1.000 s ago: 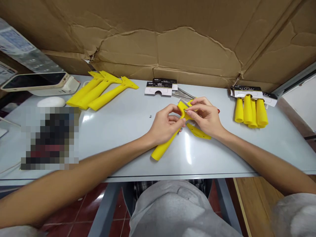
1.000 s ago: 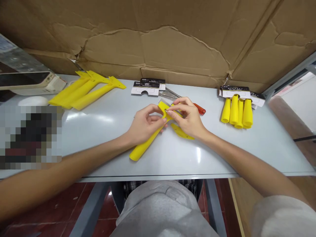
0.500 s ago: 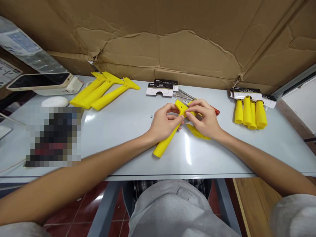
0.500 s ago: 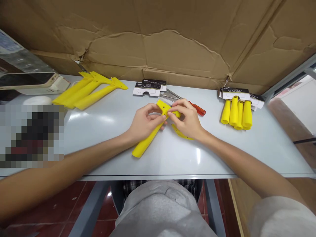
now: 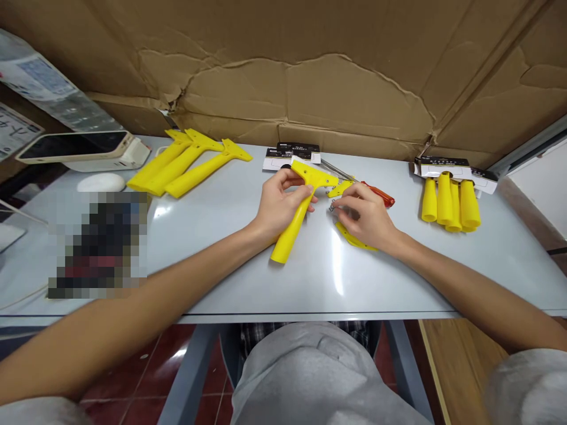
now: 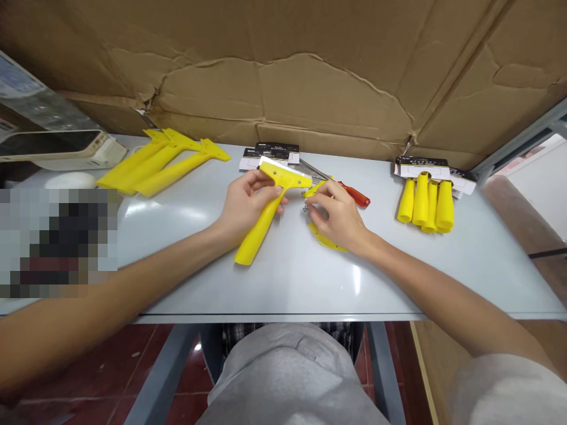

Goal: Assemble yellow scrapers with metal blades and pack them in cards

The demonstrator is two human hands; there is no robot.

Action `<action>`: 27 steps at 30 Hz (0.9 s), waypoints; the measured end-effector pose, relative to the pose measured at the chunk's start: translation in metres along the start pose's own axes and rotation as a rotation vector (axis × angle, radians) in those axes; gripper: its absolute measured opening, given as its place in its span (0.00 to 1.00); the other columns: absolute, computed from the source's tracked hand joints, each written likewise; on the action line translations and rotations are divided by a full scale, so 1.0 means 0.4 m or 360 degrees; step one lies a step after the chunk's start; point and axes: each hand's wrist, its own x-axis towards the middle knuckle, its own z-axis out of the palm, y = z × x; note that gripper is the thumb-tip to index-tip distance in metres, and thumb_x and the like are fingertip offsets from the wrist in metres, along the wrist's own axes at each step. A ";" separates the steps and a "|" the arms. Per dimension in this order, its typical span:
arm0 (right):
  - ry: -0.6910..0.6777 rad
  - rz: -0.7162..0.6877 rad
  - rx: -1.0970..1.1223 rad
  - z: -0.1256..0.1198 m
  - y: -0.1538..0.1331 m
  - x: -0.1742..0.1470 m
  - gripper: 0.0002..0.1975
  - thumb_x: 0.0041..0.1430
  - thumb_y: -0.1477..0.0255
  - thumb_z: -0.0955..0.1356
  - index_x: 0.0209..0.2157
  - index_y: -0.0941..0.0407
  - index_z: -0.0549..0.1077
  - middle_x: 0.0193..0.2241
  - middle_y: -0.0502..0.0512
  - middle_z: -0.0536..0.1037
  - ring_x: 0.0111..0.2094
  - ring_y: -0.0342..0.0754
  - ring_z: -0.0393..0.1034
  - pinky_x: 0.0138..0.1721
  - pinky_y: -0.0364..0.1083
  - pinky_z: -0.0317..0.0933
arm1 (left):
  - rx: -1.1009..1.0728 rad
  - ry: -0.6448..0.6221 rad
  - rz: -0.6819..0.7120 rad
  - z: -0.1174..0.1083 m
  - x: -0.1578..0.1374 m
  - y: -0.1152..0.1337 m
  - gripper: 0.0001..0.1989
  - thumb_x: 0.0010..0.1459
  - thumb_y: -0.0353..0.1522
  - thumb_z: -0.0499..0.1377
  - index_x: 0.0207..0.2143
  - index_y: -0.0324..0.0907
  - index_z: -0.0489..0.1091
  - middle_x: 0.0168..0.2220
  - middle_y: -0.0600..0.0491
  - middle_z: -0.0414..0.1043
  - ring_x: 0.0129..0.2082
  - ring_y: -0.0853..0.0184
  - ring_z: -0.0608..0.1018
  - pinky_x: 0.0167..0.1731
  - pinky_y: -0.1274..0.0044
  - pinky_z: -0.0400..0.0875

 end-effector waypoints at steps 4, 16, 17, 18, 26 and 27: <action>-0.0303 0.0019 -0.0107 0.009 0.009 -0.001 0.11 0.66 0.74 0.70 0.45 0.53 0.85 0.45 0.58 0.77 0.43 0.45 0.69 0.48 0.50 0.65 | 0.0015 0.0022 0.0040 -0.002 0.010 -0.007 0.12 0.55 0.28 0.69 0.39 0.41 0.70 0.45 0.49 0.78 0.27 0.68 0.83 0.23 0.76 0.80; 0.0127 0.0033 0.0132 -0.018 -0.004 0.026 0.12 0.73 0.64 0.69 0.42 0.54 0.84 0.42 0.58 0.77 0.45 0.45 0.71 0.49 0.50 0.67 | 0.0123 -0.0220 0.0075 0.010 -0.020 -0.010 0.12 0.58 0.29 0.68 0.42 0.42 0.69 0.46 0.49 0.77 0.28 0.67 0.84 0.22 0.76 0.80; 0.0161 0.0097 0.0212 -0.020 -0.008 0.028 0.12 0.72 0.63 0.69 0.42 0.53 0.84 0.43 0.58 0.77 0.46 0.44 0.72 0.50 0.49 0.69 | 0.0124 -0.0268 0.0082 0.013 -0.028 -0.011 0.12 0.58 0.30 0.68 0.42 0.42 0.70 0.46 0.49 0.77 0.28 0.67 0.84 0.22 0.76 0.80; 0.0167 0.0168 0.0288 -0.021 -0.010 0.030 0.12 0.71 0.62 0.70 0.42 0.53 0.84 0.44 0.58 0.76 0.47 0.44 0.72 0.49 0.49 0.70 | 0.0123 -0.0319 0.0084 0.016 -0.036 -0.011 0.12 0.58 0.30 0.68 0.42 0.42 0.70 0.46 0.49 0.77 0.28 0.68 0.84 0.22 0.76 0.80; 0.0089 0.0370 0.0550 -0.002 -0.005 0.024 0.12 0.68 0.59 0.72 0.43 0.51 0.86 0.49 0.58 0.76 0.51 0.44 0.73 0.50 0.47 0.74 | 0.0155 -0.0450 0.0076 0.029 -0.060 -0.015 0.12 0.58 0.30 0.70 0.42 0.41 0.71 0.47 0.50 0.77 0.26 0.72 0.82 0.22 0.78 0.79; 0.0097 0.0356 0.0540 -0.001 -0.007 0.024 0.12 0.68 0.60 0.73 0.43 0.51 0.86 0.49 0.58 0.76 0.50 0.44 0.73 0.51 0.48 0.74 | 0.0166 -0.0457 0.0081 0.029 -0.060 -0.015 0.11 0.59 0.30 0.69 0.42 0.41 0.71 0.46 0.50 0.77 0.26 0.72 0.82 0.23 0.78 0.79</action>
